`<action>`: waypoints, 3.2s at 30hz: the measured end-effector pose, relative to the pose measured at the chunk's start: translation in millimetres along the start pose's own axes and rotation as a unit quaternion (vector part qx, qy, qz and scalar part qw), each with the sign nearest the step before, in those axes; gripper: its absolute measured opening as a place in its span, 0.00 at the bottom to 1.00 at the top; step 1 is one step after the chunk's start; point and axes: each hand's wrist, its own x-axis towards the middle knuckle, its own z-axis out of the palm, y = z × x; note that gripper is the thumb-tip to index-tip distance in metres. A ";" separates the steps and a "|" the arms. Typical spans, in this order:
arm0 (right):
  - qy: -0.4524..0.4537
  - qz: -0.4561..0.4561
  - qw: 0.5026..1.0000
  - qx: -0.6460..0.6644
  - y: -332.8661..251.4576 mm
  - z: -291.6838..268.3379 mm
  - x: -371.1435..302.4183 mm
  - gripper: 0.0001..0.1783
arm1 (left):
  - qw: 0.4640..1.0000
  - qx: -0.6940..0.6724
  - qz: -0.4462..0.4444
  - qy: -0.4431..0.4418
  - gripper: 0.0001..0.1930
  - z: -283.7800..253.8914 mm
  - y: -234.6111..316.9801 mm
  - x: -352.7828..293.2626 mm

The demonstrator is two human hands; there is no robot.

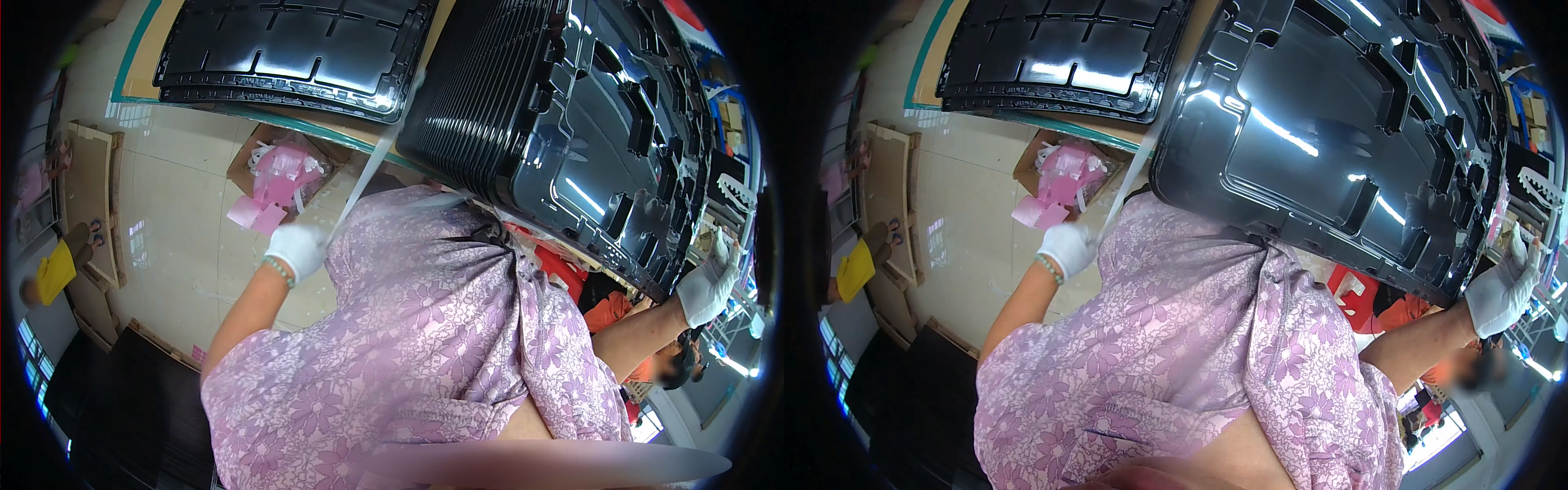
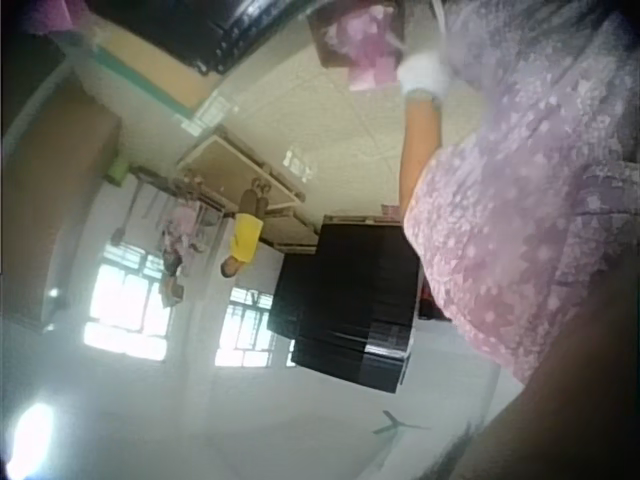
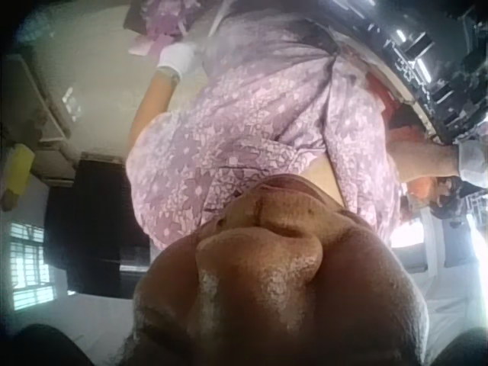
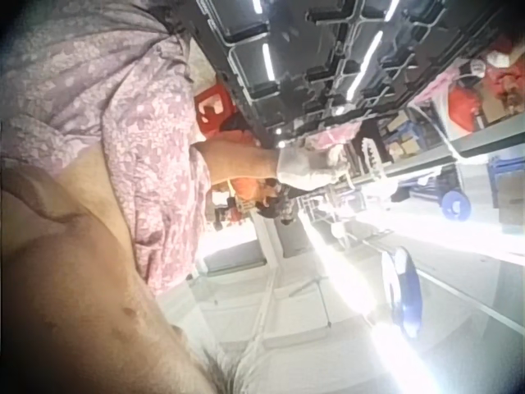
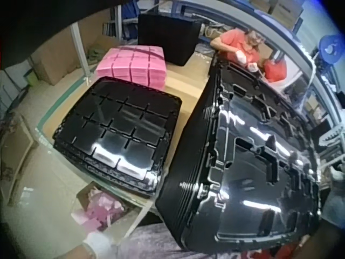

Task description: The person applies stickers from a strip onto black plastic trays, fits pink foam sheets into the trays, and stacks the assembled trays.

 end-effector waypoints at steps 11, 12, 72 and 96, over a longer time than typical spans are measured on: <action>-0.056 -0.151 0.968 -0.191 -3.1 -4.6 -8.3 0.21 | 0.752 -0.338 -0.145 0.547 0.11 -29.4 -3.5 30.5; -0.056 -0.153 0.969 -0.188 -2.8 -3.5 -7.6 0.21 | 0.724 -0.553 -0.047 0.409 0.12 -17.3 7.0 50.1; 0.085 -0.150 0.949 -0.265 11.2 -22.4 -14.5 0.22 | 0.772 -0.049 0.206 0.600 0.21 -194.2 51.9 48.0; -0.278 0.237 0.884 0.291 69.4 147.2 188.5 0.31 | 0.828 -0.361 0.393 0.173 0.35 -521.1 400.7 74.2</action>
